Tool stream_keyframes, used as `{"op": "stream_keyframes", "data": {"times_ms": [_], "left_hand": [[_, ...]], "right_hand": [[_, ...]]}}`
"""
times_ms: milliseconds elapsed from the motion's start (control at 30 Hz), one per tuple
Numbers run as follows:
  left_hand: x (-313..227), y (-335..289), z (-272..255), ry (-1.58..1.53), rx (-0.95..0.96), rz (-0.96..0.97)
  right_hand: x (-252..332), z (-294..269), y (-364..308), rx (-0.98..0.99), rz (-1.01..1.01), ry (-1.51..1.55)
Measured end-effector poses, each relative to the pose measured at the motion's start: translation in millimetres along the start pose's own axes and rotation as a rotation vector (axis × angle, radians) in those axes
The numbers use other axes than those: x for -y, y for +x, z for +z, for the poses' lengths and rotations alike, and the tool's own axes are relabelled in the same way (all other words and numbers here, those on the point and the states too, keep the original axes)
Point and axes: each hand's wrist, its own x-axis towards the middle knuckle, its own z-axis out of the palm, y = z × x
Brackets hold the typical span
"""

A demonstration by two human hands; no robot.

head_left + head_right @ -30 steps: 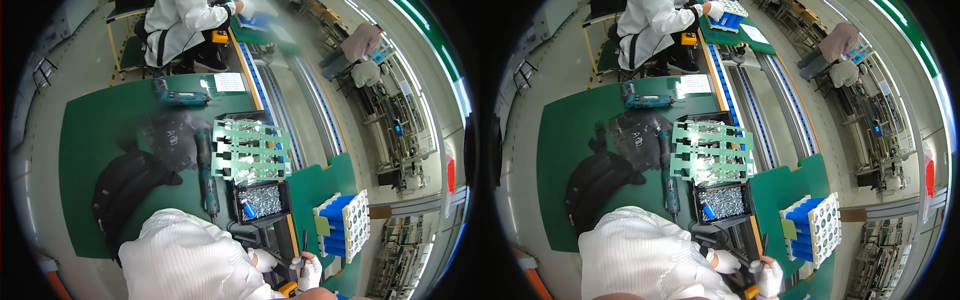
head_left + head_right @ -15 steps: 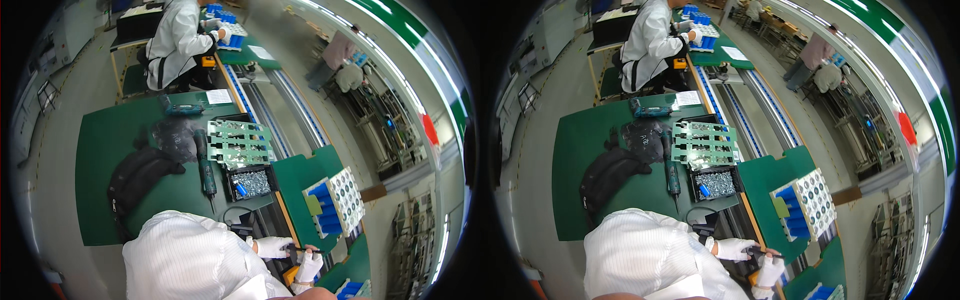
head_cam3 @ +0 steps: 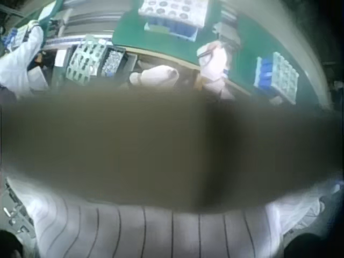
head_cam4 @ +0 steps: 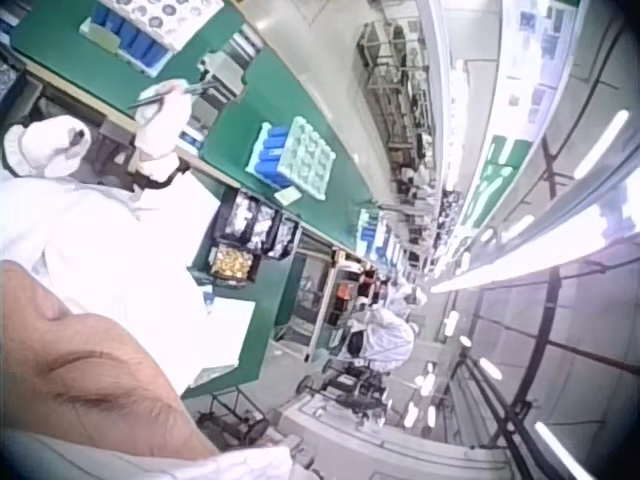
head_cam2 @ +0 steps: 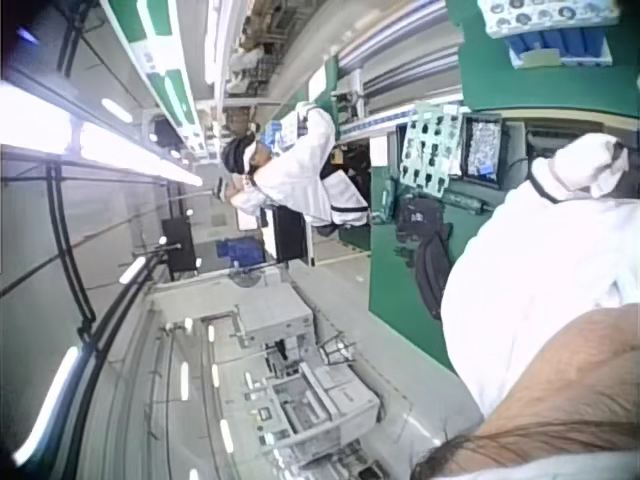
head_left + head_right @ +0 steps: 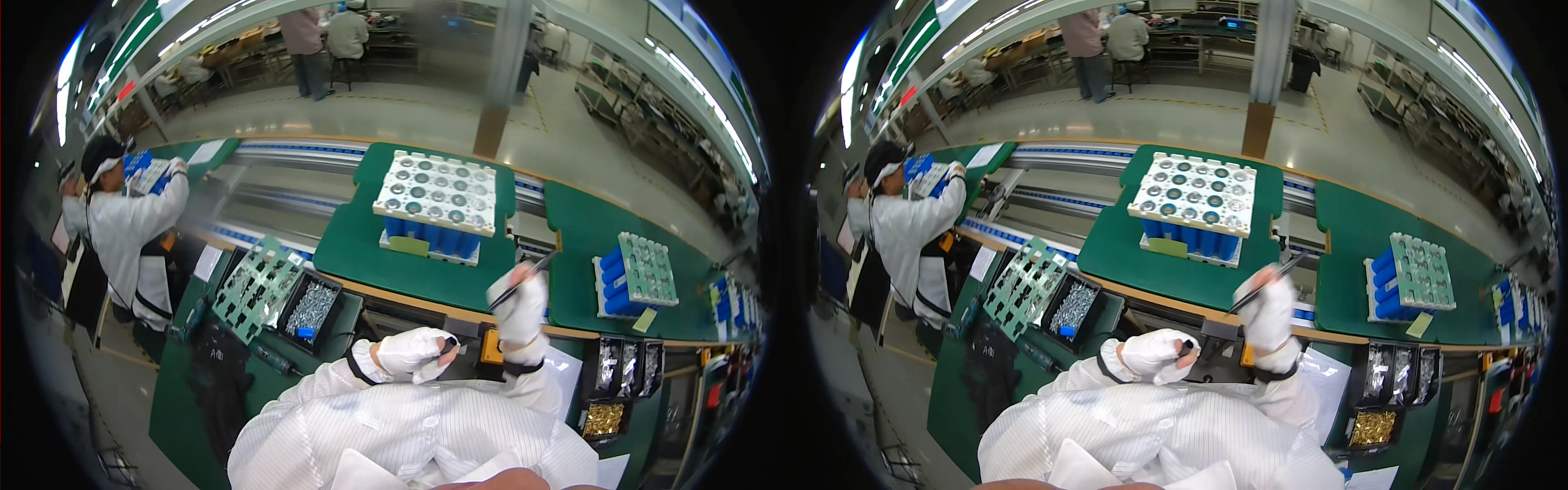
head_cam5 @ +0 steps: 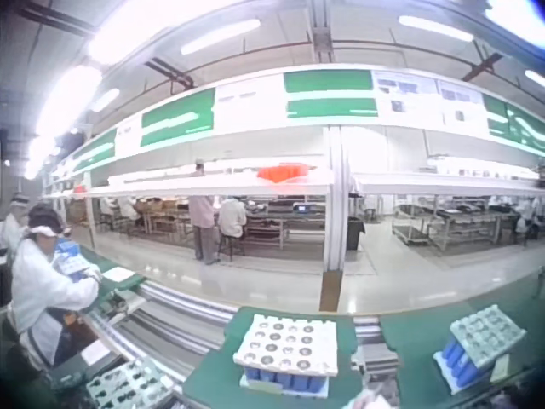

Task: Assembling battery cell components into a casing and securing them with screws using a power tool.

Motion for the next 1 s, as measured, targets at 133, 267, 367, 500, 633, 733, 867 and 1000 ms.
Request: {"op": "stream_keyframes", "data": {"times_ms": [133,267,367,500,633,733,867,1000], "left_hand": [[-42.4,25.5,-13.3,0.642,-0.481,0.234],[-97.4,60.3,-61.5,0.811,-0.982,0.635],[-119.8,82.4,-116.4,0.826,-1.173,0.656],[-123.3,104.6,-147.8,1.328,-1.34,0.707],[-119.9,111.7,-131.7,1.472,-1.398,0.636],[-119.9,110.7,-132.9,1.496,-1.4,0.676],[-118.1,111.1,-136.9,1.542,-1.402,0.633],[-117.8,109.6,-137.7,1.595,-1.386,0.689]], "right_hand": [[17.5,-20.5,73.2,-0.161,-0.073,-0.124],[-18.2,-26.1,138.9,-0.125,-0.088,-0.507],[-50.5,-27.4,167.5,-0.122,-0.071,-0.64],[-68.5,-26.0,182.0,-0.135,-0.21,-0.826],[-73.6,-26.8,186.1,-0.164,-0.269,-0.831],[-72.2,-24.2,187.5,-0.143,-0.248,-0.87],[-77.8,-25.7,195.2,-0.183,-0.196,-0.848],[-77.9,-22.2,197.0,-0.232,-0.281,-0.888]]}}
